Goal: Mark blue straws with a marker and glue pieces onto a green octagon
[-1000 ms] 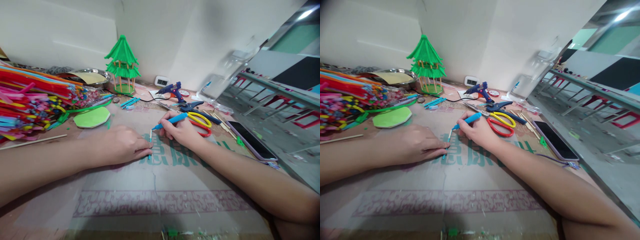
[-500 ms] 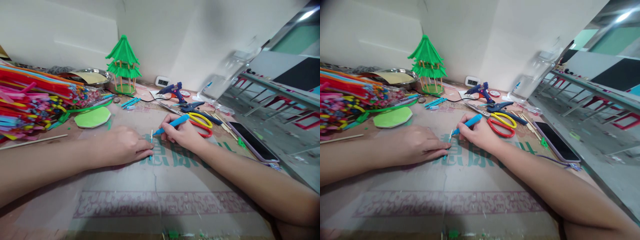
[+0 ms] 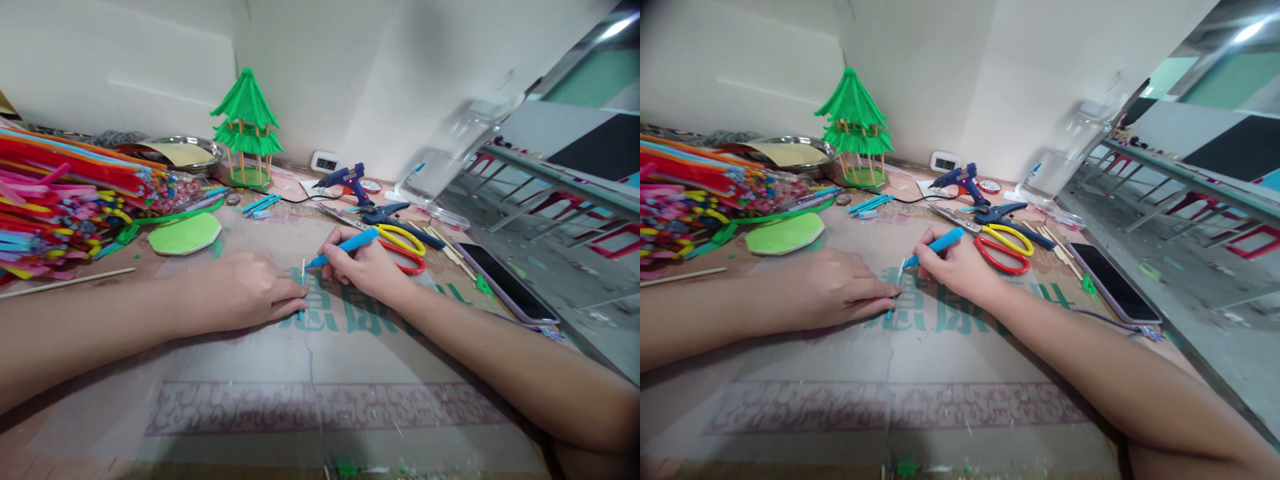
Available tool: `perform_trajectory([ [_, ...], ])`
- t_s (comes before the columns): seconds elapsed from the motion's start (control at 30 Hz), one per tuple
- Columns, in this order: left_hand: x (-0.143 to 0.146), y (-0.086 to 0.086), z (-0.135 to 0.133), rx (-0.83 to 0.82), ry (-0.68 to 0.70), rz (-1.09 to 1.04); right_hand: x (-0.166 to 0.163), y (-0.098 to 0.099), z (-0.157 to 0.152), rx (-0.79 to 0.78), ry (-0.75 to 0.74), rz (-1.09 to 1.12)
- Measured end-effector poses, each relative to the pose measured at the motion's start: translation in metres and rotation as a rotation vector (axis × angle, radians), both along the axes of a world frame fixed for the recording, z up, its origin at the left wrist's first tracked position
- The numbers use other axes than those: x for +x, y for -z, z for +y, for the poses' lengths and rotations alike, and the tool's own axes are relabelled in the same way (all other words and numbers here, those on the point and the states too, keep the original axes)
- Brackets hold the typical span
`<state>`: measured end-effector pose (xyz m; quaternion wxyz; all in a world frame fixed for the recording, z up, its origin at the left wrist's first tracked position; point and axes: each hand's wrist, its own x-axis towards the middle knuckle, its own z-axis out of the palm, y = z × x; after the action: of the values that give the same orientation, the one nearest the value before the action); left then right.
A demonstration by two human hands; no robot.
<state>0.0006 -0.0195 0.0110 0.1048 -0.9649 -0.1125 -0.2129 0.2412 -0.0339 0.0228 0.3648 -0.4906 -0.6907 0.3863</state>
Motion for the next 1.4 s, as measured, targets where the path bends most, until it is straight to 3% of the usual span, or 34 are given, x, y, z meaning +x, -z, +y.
perform_trajectory([
  [1.03,0.0000,0.0018,-0.0017,-0.009,-0.036,0.022,0.0011,-0.0023,-0.0026,-0.020,-0.090,-0.010],
  [1.27,0.0011,0.0002,-0.0025,-0.006,-0.018,-0.003,-0.0013,-0.0005,0.0031,-0.015,0.050,0.007],
  [1.4,0.0004,0.0006,-0.0030,-0.014,-0.037,0.012,-0.0011,-0.0012,0.0019,-0.022,0.036,0.017],
])
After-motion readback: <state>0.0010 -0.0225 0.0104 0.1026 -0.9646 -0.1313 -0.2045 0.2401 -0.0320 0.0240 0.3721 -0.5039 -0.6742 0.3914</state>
